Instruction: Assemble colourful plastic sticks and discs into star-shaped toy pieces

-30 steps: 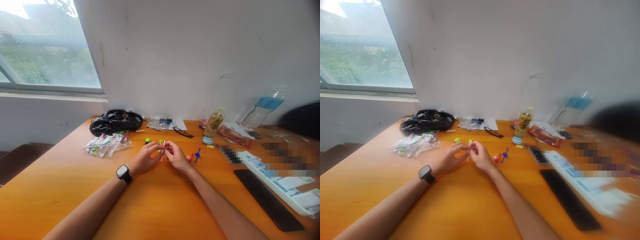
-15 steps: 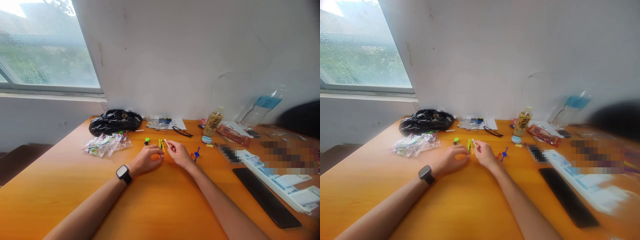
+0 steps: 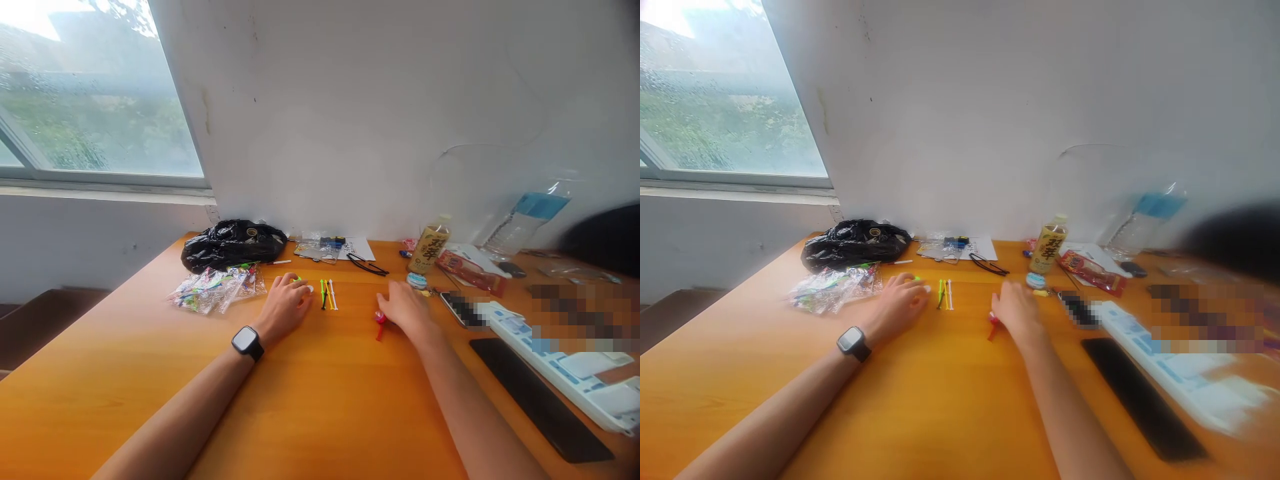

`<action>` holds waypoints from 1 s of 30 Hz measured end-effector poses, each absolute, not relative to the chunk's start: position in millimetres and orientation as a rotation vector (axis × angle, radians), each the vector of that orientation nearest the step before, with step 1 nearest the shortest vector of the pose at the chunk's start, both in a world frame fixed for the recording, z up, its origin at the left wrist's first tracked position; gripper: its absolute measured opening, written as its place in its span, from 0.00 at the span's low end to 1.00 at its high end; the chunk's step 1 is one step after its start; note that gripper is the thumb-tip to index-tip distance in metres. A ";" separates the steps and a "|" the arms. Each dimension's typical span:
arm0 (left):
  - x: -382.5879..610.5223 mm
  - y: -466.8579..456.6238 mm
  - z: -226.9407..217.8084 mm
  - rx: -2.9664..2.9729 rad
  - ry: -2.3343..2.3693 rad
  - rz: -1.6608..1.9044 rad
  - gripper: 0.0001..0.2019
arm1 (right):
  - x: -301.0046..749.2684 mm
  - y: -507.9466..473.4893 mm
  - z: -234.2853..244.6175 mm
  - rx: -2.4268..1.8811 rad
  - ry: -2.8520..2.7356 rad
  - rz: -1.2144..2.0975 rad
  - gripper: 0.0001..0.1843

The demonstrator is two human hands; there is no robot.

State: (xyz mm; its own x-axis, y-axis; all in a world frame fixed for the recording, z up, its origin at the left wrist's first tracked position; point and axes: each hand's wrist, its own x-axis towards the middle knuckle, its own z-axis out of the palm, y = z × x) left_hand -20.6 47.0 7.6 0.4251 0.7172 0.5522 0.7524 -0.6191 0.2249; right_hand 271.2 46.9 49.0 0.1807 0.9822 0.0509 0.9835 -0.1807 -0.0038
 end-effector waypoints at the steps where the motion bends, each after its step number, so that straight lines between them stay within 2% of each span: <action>1: -19.6 46.9 6.3 -2.587 -1.352 -0.970 0.07 | 275.6 47.6 49.8 -2.439 -1.979 -0.014 0.16; 4: -15.8 44.6 4.0 -2.567 -1.366 -0.976 0.09 | 281.2 48.4 49.5 -2.483 -1.981 0.126 0.14; 7: -12.9 42.1 3.2 -2.601 -1.359 -0.949 0.08 | 279.1 47.3 48.4 -2.457 -2.010 0.224 0.18; 12: -12.2 45.3 -1.3 -2.610 -1.368 -0.980 0.09 | 276.6 47.4 49.2 -2.392 -2.005 0.197 0.20; 16: -10.7 44.4 0.2 -2.595 -1.359 -1.105 0.11 | 272.5 55.0 47.0 -1.948 -1.876 0.104 0.20; 18: -8.4 40.2 4.2 -2.621 -1.310 -1.196 0.13 | 263.4 58.1 42.3 -1.642 -1.768 0.320 0.15; 20: -5.5 34.8 8.4 -2.666 -1.237 -1.276 0.15 | 248.7 58.3 35.0 -1.374 -1.663 0.693 0.10; 23: -1.0 28.2 11.9 -2.722 -1.159 -1.356 0.17 | 223.0 52.7 22.1 -1.055 -1.579 1.126 0.14; 26: 2.0 26.2 11.7 -2.793 -1.098 -1.402 0.18 | 204.2 45.2 11.6 -0.907 -1.551 1.299 0.17; 30: 2.5 28.5 9.3 -2.844 -0.996 -1.459 0.16 | 197.0 41.4 5.2 -0.840 -1.502 1.321 0.14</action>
